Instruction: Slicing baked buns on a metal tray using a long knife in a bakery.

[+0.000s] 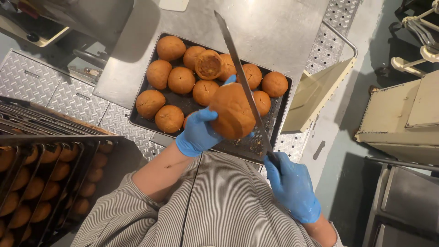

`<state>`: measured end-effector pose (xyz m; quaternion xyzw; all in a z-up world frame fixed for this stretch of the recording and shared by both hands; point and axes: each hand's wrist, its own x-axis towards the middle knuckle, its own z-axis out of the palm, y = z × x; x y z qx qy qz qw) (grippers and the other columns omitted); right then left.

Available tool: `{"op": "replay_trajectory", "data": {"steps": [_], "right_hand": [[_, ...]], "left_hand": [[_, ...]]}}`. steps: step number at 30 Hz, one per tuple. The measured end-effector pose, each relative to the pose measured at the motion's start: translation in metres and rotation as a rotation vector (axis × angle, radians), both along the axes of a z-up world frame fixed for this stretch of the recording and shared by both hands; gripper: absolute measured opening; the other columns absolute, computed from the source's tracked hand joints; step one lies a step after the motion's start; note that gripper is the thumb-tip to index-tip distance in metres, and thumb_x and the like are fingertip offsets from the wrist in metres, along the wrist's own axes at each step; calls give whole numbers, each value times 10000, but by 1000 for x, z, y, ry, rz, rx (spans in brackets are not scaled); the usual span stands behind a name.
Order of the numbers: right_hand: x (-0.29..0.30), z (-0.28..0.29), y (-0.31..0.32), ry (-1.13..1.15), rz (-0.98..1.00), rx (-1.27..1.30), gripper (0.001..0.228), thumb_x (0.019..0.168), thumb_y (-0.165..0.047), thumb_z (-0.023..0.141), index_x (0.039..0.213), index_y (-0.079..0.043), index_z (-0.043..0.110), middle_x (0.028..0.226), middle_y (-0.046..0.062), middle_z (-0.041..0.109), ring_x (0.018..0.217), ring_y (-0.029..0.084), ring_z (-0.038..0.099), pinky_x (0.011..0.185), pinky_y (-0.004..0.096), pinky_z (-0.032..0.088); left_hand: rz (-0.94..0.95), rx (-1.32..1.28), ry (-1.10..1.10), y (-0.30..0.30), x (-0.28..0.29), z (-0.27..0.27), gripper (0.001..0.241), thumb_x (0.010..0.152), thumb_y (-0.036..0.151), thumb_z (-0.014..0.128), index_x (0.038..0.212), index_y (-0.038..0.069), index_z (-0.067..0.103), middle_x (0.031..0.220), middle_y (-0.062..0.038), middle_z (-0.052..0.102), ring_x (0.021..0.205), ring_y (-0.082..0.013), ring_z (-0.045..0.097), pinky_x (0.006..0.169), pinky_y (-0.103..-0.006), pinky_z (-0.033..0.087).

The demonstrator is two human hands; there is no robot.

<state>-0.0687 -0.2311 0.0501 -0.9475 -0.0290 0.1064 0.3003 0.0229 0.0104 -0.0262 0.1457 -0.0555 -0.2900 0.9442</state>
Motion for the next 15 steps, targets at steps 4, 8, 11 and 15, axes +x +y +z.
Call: {"op": "replay_trajectory", "data": {"steps": [4, 8, 11, 15], "right_hand": [[-3, -2, 9, -235, 134, 124, 169, 962, -143, 614, 1080, -24, 638, 754, 173, 711, 613, 354, 695, 525, 414, 524], [-3, -15, 7, -117, 74, 10, 150, 944, -177, 651, 993, -37, 630, 616, 165, 674, 515, 364, 663, 477, 447, 488], [-3, -16, 9, -83, 39, -20, 157, 954, -185, 648, 981, -34, 613, 611, 169, 671, 492, 367, 655, 466, 456, 482], [7, -9, 14, -254, 101, 30, 177, 975, -184, 631, 1033, -22, 586, 707, 184, 691, 582, 394, 669, 501, 462, 503]], "left_hand": [[29, -53, -42, -5, 0, 1, 876, 896, 446, 703, 1598, 115, 298, 1606, -78, 413, 1469, -328, 418, 1191, -620, 378], [101, -98, 175, -13, 2, -24, 807, 966, 462, 685, 1600, 97, 345, 1569, -109, 461, 1456, -307, 445, 1226, -520, 379], [111, 2, 132, -26, -2, -25, 776, 961, 440, 688, 1580, 104, 361, 1561, -90, 462, 1452, -283, 448, 1238, -490, 376], [117, 29, 37, -37, -8, 8, 802, 937, 448, 687, 1608, 209, 319, 1561, -59, 453, 1445, -247, 452, 1233, -470, 365]]}}
